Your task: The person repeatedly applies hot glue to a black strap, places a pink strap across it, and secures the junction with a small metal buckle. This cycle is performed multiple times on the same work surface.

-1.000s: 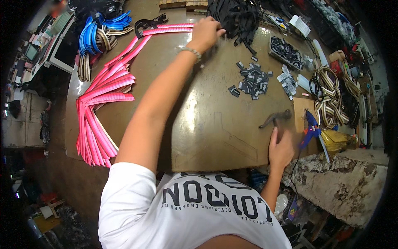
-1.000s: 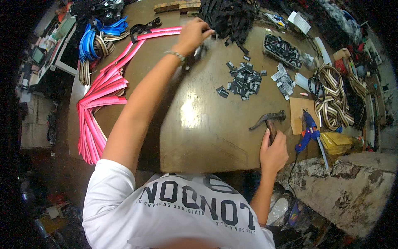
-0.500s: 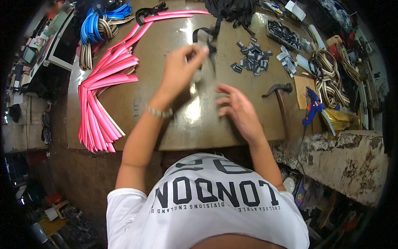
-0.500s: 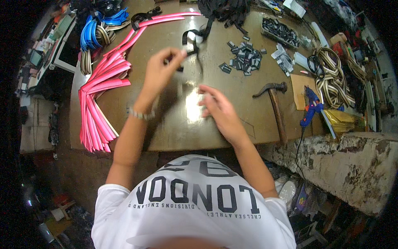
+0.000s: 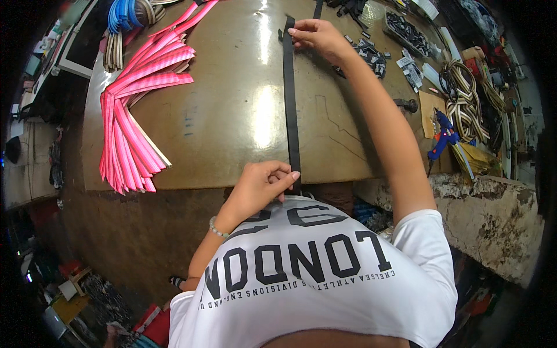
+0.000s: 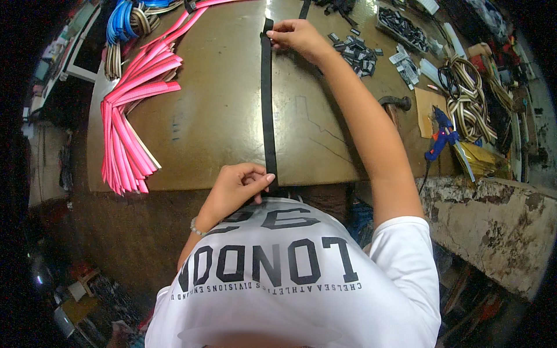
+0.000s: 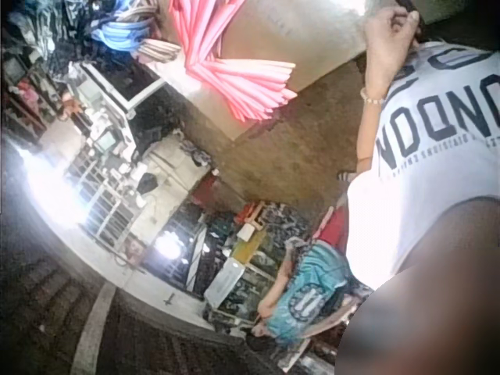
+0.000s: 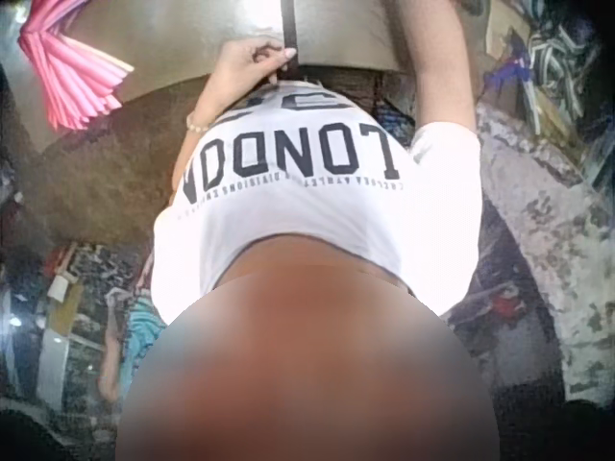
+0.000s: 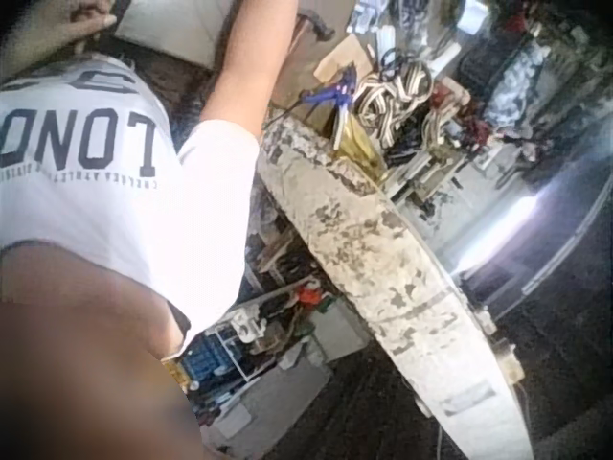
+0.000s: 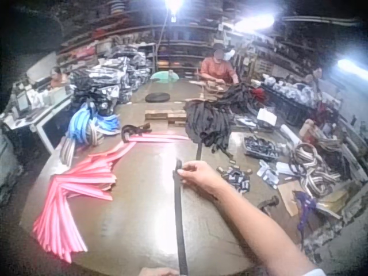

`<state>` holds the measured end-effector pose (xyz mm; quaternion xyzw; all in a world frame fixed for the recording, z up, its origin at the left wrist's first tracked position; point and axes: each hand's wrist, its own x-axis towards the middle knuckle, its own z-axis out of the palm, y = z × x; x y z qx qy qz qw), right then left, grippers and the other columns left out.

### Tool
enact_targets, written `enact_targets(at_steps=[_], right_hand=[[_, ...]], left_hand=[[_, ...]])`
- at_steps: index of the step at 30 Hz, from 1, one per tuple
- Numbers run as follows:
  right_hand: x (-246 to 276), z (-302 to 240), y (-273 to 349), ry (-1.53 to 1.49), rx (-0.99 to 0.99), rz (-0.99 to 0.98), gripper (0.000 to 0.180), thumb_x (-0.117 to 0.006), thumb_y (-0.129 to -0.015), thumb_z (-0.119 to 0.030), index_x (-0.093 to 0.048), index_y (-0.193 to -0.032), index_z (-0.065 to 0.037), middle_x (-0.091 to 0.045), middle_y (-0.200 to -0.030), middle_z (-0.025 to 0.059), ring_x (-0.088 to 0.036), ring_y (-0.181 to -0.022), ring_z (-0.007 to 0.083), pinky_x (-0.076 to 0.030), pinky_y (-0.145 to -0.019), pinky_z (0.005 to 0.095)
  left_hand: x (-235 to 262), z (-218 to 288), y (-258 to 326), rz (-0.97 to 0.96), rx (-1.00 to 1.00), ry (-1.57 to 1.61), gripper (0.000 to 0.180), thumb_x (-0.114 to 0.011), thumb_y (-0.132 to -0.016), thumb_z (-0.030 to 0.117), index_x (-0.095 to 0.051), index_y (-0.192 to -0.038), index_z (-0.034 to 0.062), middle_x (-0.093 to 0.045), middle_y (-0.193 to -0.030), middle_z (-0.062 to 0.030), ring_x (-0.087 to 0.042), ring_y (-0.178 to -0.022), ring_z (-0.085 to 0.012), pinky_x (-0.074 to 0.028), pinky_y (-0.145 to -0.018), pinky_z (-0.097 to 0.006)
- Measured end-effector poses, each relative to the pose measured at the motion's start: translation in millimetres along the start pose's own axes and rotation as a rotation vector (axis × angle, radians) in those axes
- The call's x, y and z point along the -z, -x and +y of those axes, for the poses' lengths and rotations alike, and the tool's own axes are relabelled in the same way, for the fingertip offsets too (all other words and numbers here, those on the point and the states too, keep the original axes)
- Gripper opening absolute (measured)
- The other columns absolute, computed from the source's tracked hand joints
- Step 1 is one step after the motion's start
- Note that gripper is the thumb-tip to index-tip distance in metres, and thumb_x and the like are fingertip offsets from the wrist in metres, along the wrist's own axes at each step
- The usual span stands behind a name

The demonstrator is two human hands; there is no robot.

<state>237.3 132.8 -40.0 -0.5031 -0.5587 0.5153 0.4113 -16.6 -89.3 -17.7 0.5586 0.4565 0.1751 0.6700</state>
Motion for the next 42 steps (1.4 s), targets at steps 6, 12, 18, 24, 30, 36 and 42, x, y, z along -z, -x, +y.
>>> enact_targets(at_steps=[6,12,18,24,30,36,42], right_hand=[[-8,47,-20,0.963,0.516,0.356,0.03,-0.067,-0.089,-0.026,-0.068,-0.11,-0.005,-0.067,-0.101,0.0123,-0.062,-0.096,0.0296,-0.048,-0.088,0.0398],[-23,9,33,0.703,0.451,0.45,0.042,-0.064,-0.092,-0.03,-0.063,-0.122,-0.001,-0.063,-0.119,0.0181,-0.058,-0.115,0.0326,-0.044,-0.101,0.0386],[27,12,250,0.823,0.208,0.987,0.029,-0.075,-0.085,-0.026,-0.065,-0.096,-0.002,-0.061,-0.101,0.0108,-0.057,-0.098,0.0256,-0.043,-0.091,0.037],[141,76,345,0.598,0.002,1.505,0.075,-0.081,-0.081,-0.041,-0.047,-0.123,0.011,-0.056,-0.113,0.0178,-0.055,-0.101,0.0217,-0.048,-0.086,0.0347],[144,8,293,0.558,-0.327,1.25,0.06,-0.076,-0.086,-0.036,-0.048,-0.125,0.001,-0.068,-0.091,0.0064,-0.063,-0.071,0.0094,-0.05,-0.057,0.0252],[13,-44,234,0.3,0.026,0.411,0.042,-0.076,-0.086,-0.028,-0.054,-0.118,-0.01,-0.067,-0.092,0.0062,-0.064,-0.079,0.0141,-0.051,-0.07,0.0273],[-6,-35,193,0.593,0.048,0.082,0.045,-0.075,-0.086,-0.03,-0.052,-0.112,-0.002,-0.07,-0.091,0.0161,-0.07,-0.083,0.0271,-0.052,-0.074,0.0346]], left_hand=[[-3,4,-6,0.204,-0.21,-0.816,0.032,-0.076,-0.082,0.024,-0.07,-0.11,0.0093,-0.067,-0.097,-0.0097,-0.065,-0.088,-0.0217,-0.053,-0.077,-0.036],[7,2,-21,0.291,-0.421,-1.163,0.066,-0.073,-0.075,0.052,-0.055,-0.137,0.0379,-0.03,-0.153,-0.0152,-0.019,-0.142,-0.044,-0.009,-0.113,-0.067],[12,-3,-23,0.271,-0.425,-1.174,0.068,-0.069,-0.078,0.058,-0.051,-0.141,0.0387,-0.022,-0.16,-0.0156,-0.016,-0.147,-0.0425,-0.009,-0.113,-0.068],[13,-5,-24,0.248,-0.403,-1.186,0.068,-0.066,-0.08,0.06,-0.048,-0.142,0.0394,-0.021,-0.161,-0.0139,-0.015,-0.148,-0.0412,-0.009,-0.113,-0.068],[12,-5,-25,0.263,-0.403,-1.198,0.069,-0.067,-0.079,0.061,-0.049,-0.142,0.0406,-0.021,-0.161,-0.014,-0.015,-0.148,-0.041,-0.008,-0.114,-0.067],[12,-6,-25,0.27,-0.411,-1.183,0.07,-0.068,-0.078,0.06,-0.048,-0.142,0.0415,-0.022,-0.16,-0.0143,-0.016,-0.148,-0.0405,-0.009,-0.113,-0.068],[12,-6,-25,0.278,-0.415,-1.19,0.069,-0.068,-0.078,0.06,-0.048,-0.142,0.0423,-0.022,-0.16,-0.0152,-0.016,-0.148,-0.0401,-0.009,-0.113,-0.068]])
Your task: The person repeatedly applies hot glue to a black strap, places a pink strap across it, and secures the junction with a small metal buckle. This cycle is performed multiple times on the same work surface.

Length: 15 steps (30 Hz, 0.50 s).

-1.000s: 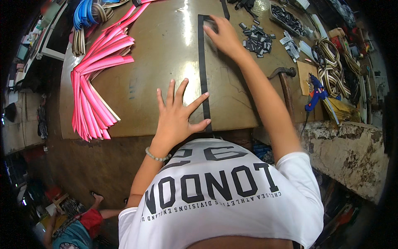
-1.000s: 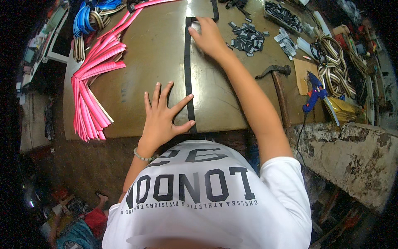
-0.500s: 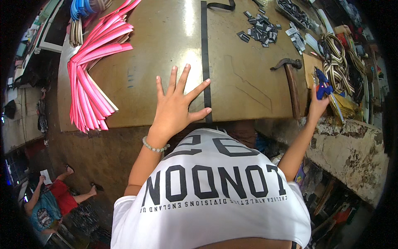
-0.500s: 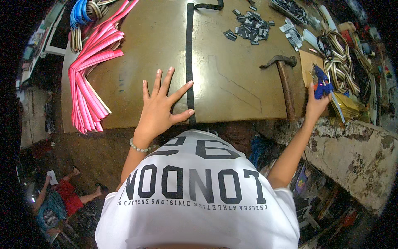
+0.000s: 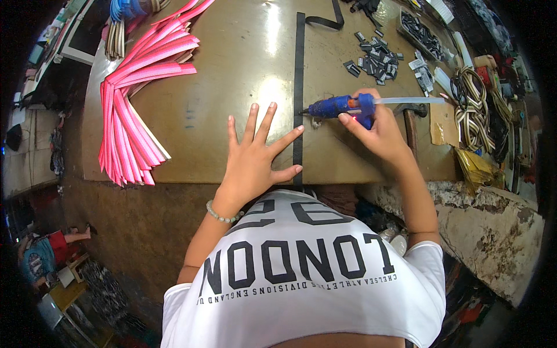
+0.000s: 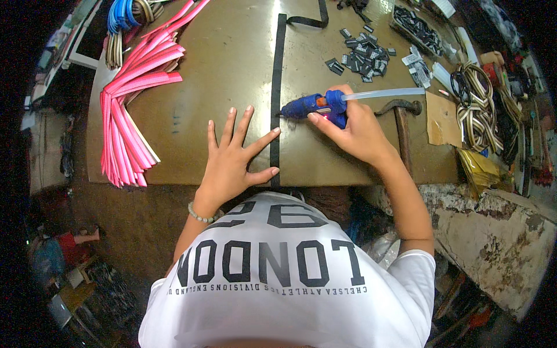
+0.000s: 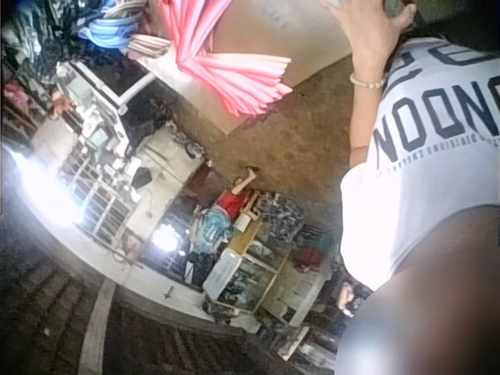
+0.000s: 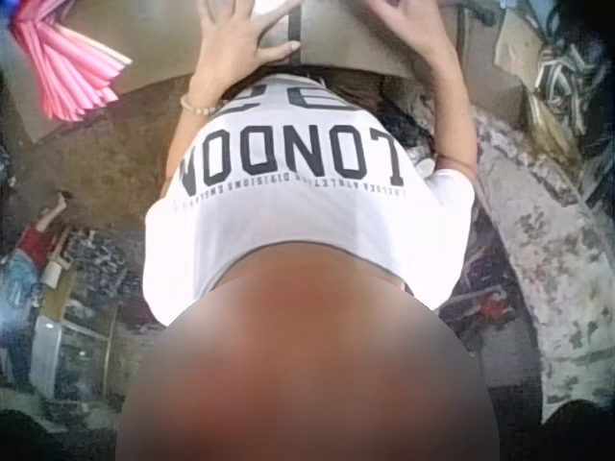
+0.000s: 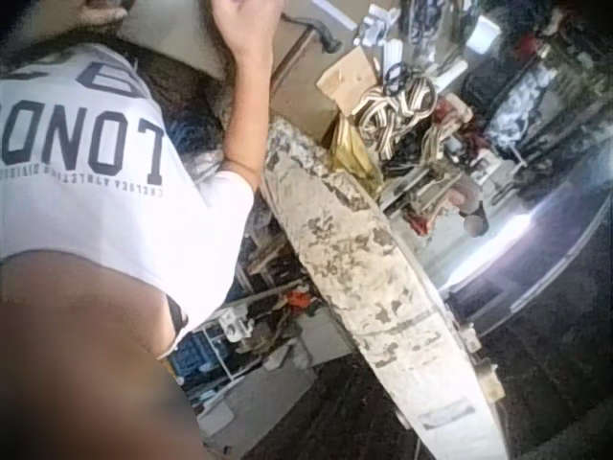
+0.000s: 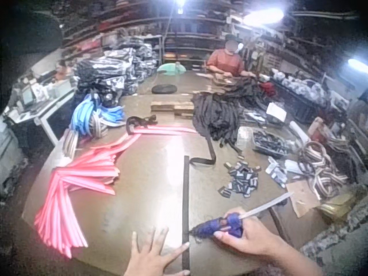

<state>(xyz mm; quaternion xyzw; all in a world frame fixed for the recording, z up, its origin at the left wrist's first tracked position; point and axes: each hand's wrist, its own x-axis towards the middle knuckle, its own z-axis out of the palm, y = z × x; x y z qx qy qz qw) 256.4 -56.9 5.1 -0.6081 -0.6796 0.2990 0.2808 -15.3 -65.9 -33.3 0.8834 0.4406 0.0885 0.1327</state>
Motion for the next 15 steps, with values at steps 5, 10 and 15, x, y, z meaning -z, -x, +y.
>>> enact_targets(at_steps=[5,10,15], right_hand=[[-1,0,-4,0.055,0.051,-0.016,0.043,-0.073,-0.087,-0.03,-0.052,-0.111,-0.002,-0.071,-0.092,0.0195,-0.07,-0.086,0.0352,-0.053,-0.074,0.0385],[1,5,-23,0.044,0.082,0.005,0.042,-0.072,-0.088,-0.031,-0.052,-0.111,-0.001,-0.07,-0.092,0.0204,-0.07,-0.085,0.0369,-0.053,-0.074,0.0396],[-1,-4,-23,0.283,0.292,0.009,0.042,-0.073,-0.085,-0.024,-0.053,-0.115,-0.002,-0.068,-0.102,0.0179,-0.068,-0.086,0.0376,-0.054,-0.076,0.0388]], left_hand=[[-2,-1,0,0.001,-0.005,0.017,0.07,-0.068,-0.078,0.061,-0.048,-0.142,0.0422,-0.023,-0.16,-0.0153,-0.016,-0.148,-0.0398,-0.008,-0.113,-0.068],[-4,-1,1,0.009,-0.004,-0.001,0.069,-0.067,-0.078,0.062,-0.048,-0.142,0.0425,-0.022,-0.16,-0.0151,-0.016,-0.148,-0.0394,-0.007,-0.113,-0.068],[-2,-2,1,0.018,-0.015,-0.022,0.069,-0.065,-0.079,0.063,-0.047,-0.142,0.0424,-0.022,-0.16,-0.0154,-0.015,-0.148,-0.039,-0.007,-0.113,-0.068]])
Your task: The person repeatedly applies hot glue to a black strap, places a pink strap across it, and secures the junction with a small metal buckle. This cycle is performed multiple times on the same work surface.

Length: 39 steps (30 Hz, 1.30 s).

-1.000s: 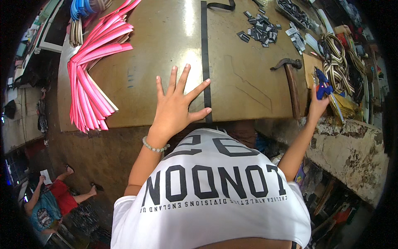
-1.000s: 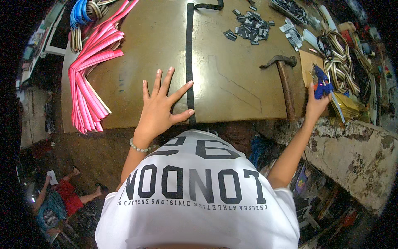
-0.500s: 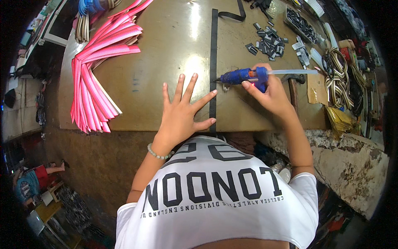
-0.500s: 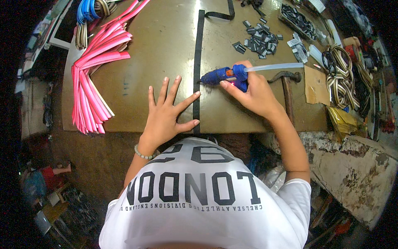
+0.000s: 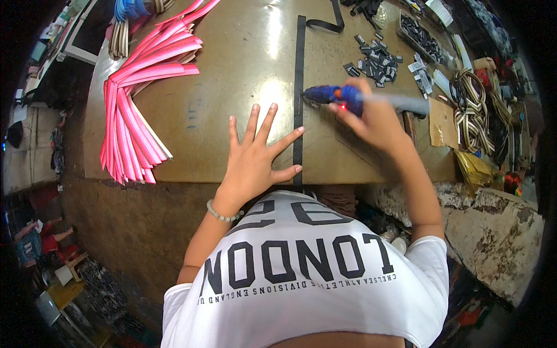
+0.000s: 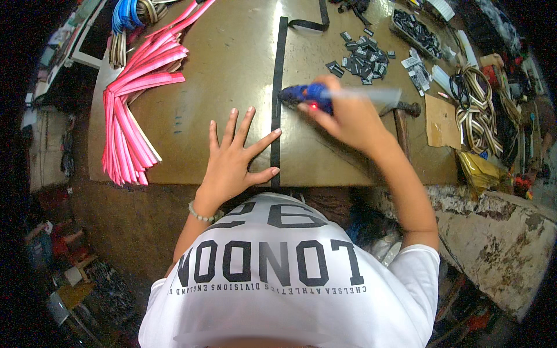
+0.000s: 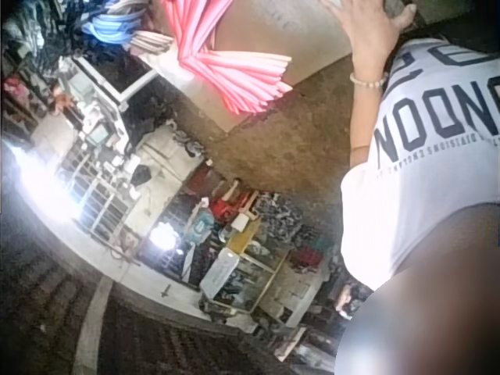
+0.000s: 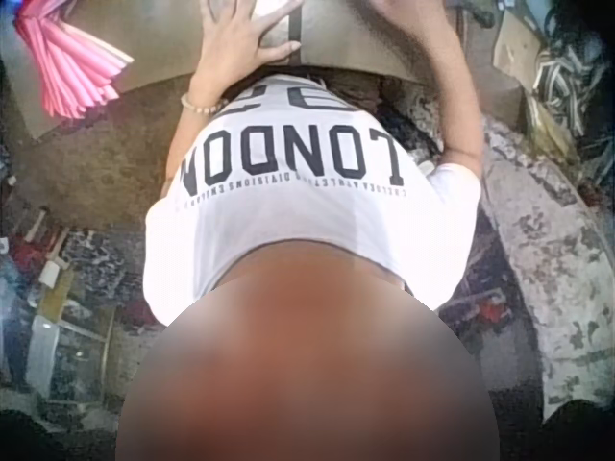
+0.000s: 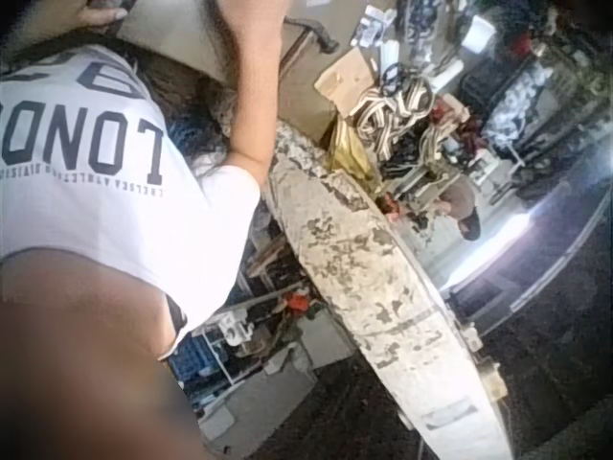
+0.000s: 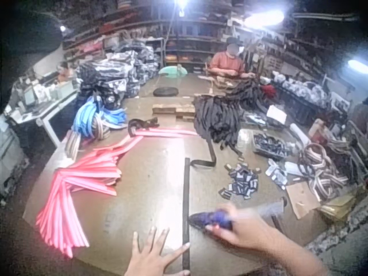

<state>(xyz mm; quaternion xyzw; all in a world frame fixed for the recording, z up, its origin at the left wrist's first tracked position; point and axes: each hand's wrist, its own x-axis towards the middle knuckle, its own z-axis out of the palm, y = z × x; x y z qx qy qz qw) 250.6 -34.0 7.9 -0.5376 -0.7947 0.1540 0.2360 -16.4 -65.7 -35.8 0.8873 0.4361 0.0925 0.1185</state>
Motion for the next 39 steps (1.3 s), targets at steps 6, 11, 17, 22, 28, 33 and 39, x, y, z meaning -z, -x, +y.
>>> enact_targets(at_steps=[6,11,17,22,28,33,39], right_hand=[[24,23,48,0.111,-0.242,0.497,0.045,-0.066,-0.092,-0.03,-0.053,-0.125,-0.002,-0.062,-0.113,0.0194,-0.064,-0.095,0.0335,-0.05,-0.086,0.0399],[54,116,121,0.296,-0.936,0.787,0.063,-0.048,-0.098,-0.056,-0.057,-0.107,0.006,-0.064,-0.102,0.0284,-0.06,-0.093,0.0463,-0.045,-0.083,0.0491],[103,77,163,0.333,-1.3,0.226,0.076,-0.043,-0.096,-0.065,-0.065,-0.103,0.007,-0.066,-0.082,0.0214,-0.065,-0.076,0.0322,-0.049,-0.071,0.0405],[85,-3,125,-0.01,-1.113,0.293,0.064,-0.052,-0.097,-0.056,-0.067,-0.108,0.005,-0.064,-0.072,0.0144,-0.061,-0.065,0.0163,-0.049,-0.064,0.0328],[59,-37,77,0.165,-0.717,0.211,0.048,-0.06,-0.096,-0.04,-0.063,-0.115,0.004,-0.071,-0.085,0.0149,-0.068,-0.079,0.0249,-0.052,-0.074,0.0325],[48,-65,30,-0.01,-0.241,0.439,0.033,-0.068,-0.091,-0.022,-0.065,-0.116,-0.001,-0.066,-0.115,0.0171,-0.064,-0.106,0.0289,-0.048,-0.094,0.0367],[27,-99,-26,-0.079,0.242,0.638,0.029,-0.07,-0.088,-0.016,-0.067,-0.115,-0.003,-0.066,-0.115,0.0152,-0.063,-0.107,0.0271,-0.046,-0.095,0.0358]], left_hand=[[5,-3,3,0.033,0.035,0.182,0.066,-0.059,-0.087,0.058,-0.046,-0.145,0.0298,-0.024,-0.159,-0.0168,-0.02,-0.147,-0.0373,-0.011,-0.116,-0.061],[47,-88,-3,0.613,0.299,0.33,0.035,-0.058,-0.098,0.031,-0.066,-0.116,0.0023,-0.063,-0.122,-0.0164,-0.058,-0.116,-0.031,-0.042,-0.102,-0.041],[91,-257,14,0.735,0.714,-0.328,0.045,-0.062,-0.092,0.04,-0.067,-0.119,0.0041,-0.063,-0.113,-0.0213,-0.056,-0.109,-0.0381,-0.043,-0.097,-0.046],[86,-296,24,0.748,0.75,-0.294,0.049,-0.062,-0.091,0.046,-0.068,-0.118,0.005,-0.063,-0.112,-0.0265,-0.057,-0.108,-0.04,-0.042,-0.098,-0.047],[105,-286,21,0.778,0.759,-0.323,0.038,-0.074,-0.086,0.036,-0.074,-0.102,0.0015,-0.071,-0.091,-0.0201,-0.068,-0.084,-0.0305,-0.053,-0.08,-0.04],[139,-171,-6,0.951,0.475,0.402,0.022,-0.07,-0.092,0.019,-0.074,-0.102,0.0004,-0.073,-0.091,-0.0062,-0.065,-0.081,-0.0091,-0.051,-0.074,-0.025],[138,-7,-32,0.682,-0.262,0.587,0.012,-0.074,-0.083,0.005,-0.075,-0.095,0.0031,-0.072,-0.082,-0.0067,-0.065,-0.069,-0.0105,-0.049,-0.061,-0.022]])
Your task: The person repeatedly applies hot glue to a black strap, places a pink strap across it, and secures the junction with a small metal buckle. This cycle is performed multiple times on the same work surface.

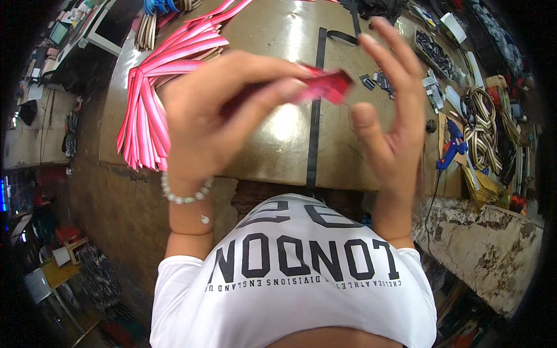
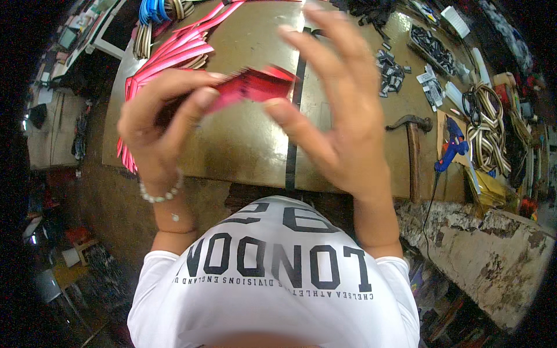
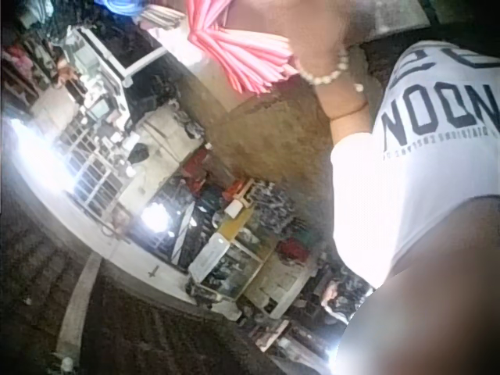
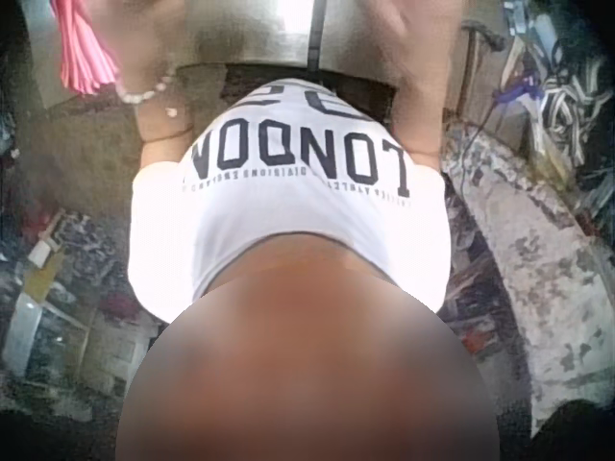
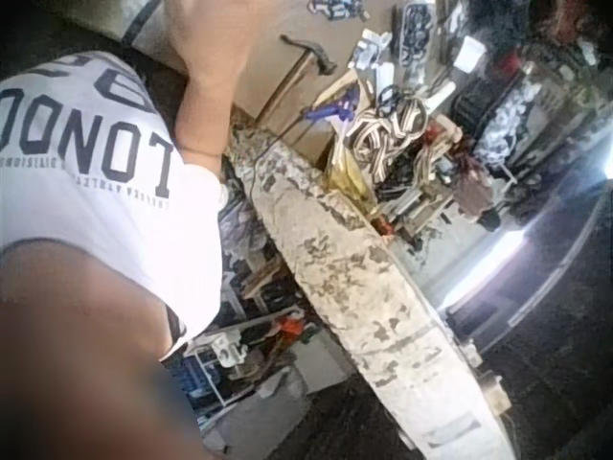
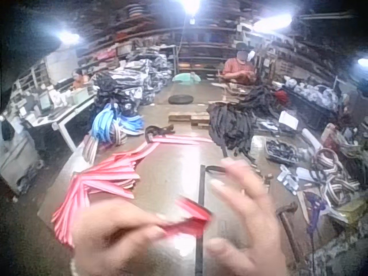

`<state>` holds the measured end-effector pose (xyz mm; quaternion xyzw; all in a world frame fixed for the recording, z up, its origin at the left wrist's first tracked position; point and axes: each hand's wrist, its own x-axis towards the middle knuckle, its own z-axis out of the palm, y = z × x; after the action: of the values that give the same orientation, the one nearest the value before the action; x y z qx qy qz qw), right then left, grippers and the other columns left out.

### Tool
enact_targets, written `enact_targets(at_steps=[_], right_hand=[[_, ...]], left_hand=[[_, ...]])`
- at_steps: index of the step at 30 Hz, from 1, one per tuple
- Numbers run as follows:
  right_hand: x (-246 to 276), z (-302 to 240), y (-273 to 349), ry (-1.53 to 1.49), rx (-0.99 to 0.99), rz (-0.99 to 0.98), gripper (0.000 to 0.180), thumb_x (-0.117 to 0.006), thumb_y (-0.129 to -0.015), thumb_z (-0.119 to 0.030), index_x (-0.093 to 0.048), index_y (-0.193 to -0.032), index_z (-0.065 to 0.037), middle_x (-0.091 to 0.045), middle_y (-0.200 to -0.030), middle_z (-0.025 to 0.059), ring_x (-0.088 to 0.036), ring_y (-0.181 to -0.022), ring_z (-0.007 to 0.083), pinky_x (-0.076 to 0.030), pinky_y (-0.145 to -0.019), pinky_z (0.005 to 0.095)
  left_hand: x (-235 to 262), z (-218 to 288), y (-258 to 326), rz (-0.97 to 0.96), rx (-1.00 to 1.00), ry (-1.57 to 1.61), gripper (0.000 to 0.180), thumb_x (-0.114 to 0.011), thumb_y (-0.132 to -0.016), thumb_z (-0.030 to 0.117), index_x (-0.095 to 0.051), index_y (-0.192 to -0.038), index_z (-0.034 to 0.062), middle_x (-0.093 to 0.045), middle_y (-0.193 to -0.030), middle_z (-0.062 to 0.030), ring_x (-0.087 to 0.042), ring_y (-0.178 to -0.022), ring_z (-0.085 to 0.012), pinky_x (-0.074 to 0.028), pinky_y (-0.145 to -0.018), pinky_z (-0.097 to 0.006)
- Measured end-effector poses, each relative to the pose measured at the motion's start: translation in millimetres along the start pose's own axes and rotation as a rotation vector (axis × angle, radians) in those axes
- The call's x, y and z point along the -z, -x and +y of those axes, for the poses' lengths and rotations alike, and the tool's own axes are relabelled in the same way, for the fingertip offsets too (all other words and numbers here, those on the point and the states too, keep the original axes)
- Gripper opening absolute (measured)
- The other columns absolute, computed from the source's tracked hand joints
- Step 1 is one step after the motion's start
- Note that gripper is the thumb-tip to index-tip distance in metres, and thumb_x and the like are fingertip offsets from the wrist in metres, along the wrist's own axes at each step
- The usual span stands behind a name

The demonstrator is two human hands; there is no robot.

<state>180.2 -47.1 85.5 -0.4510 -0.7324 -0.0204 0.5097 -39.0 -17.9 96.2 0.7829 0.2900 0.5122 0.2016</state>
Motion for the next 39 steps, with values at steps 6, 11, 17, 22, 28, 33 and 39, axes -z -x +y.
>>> enact_targets(at_steps=[6,11,17,22,28,33,39], right_hand=[[-28,24,44,-0.208,-0.548,-0.252,0.028,-0.071,-0.09,-0.011,-0.067,-0.115,-0.001,-0.068,-0.103,0.0055,-0.06,-0.082,0.0078,-0.047,-0.073,0.0209],[-55,52,87,-0.182,-0.662,-0.25,0.023,-0.072,-0.088,-0.013,-0.07,-0.107,0.0,-0.069,-0.089,0.0064,-0.058,-0.071,0.0105,-0.048,-0.067,0.0237],[-54,57,98,-0.14,-0.698,-0.354,0.02,-0.069,-0.089,-0.016,-0.07,-0.102,-0.001,-0.068,-0.095,0.0162,-0.067,-0.082,0.0286,-0.052,-0.075,0.0349],[-55,53,90,-0.095,-0.68,-0.395,0.019,-0.068,-0.09,-0.019,-0.071,-0.101,-0.003,-0.067,-0.092,0.0148,-0.066,-0.079,0.0302,-0.052,-0.071,0.0369],[-62,40,98,0.191,-0.528,-0.394,0.016,-0.065,-0.09,-0.019,-0.071,-0.1,-0.008,-0.064,-0.096,0.0104,-0.064,-0.08,0.029,-0.052,-0.068,0.0384],[-60,36,102,0.344,-0.331,-0.388,0.02,-0.064,-0.088,-0.015,-0.071,-0.106,-0.01,-0.062,-0.114,0.0112,-0.058,-0.105,0.0319,-0.047,-0.088,0.0452],[56,97,140,0.279,-0.909,0.215,0.028,-0.071,-0.088,-0.028,-0.067,-0.084,0.0,-0.066,-0.097,0.0149,-0.059,-0.101,0.0304,-0.044,-0.095,0.0409]], left_hand=[[-60,-38,24,-0.129,0.529,0.096,0.021,-0.071,-0.088,0.019,-0.072,-0.096,-0.0006,-0.071,-0.082,-0.0145,-0.065,-0.067,-0.0175,-0.05,-0.063,-0.029],[-87,-70,61,-0.25,0.658,0.086,0.023,-0.071,-0.087,0.017,-0.071,-0.095,-0.0039,-0.07,-0.085,-0.0206,-0.069,-0.074,-0.0287,-0.052,-0.07,-0.035],[-89,-75,72,-0.255,0.689,0.043,0.02,-0.07,-0.087,0.015,-0.07,-0.092,-0.004,-0.069,-0.085,-0.0212,-0.069,-0.076,-0.0288,-0.053,-0.071,-0.035],[-89,-73,73,-0.233,0.656,0.007,0.018,-0.07,-0.086,0.014,-0.07,-0.091,-0.0038,-0.069,-0.083,-0.0208,-0.068,-0.074,-0.0298,-0.052,-0.069,-0.036],[-96,-68,77,-0.234,0.483,-0.253,0.011,-0.07,-0.084,0.012,-0.071,-0.091,0.0035,-0.065,-0.086,-0.0129,-0.063,-0.079,-0.0298,-0.05,-0.071,-0.039],[-101,-70,80,-0.232,0.242,-0.363,0.014,-0.069,-0.082,0.01,-0.074,-0.096,0.0117,-0.062,-0.093,-0.0052,-0.057,-0.087,-0.0254,-0.045,-0.078,-0.038],[-100,-72,84,-0.267,0.247,-0.325,0.018,-0.07,-0.081,0.009,-0.075,-0.098,0.0125,-0.06,-0.094,-0.0063,-0.056,-0.09,-0.0262,-0.045,-0.082,-0.038]])
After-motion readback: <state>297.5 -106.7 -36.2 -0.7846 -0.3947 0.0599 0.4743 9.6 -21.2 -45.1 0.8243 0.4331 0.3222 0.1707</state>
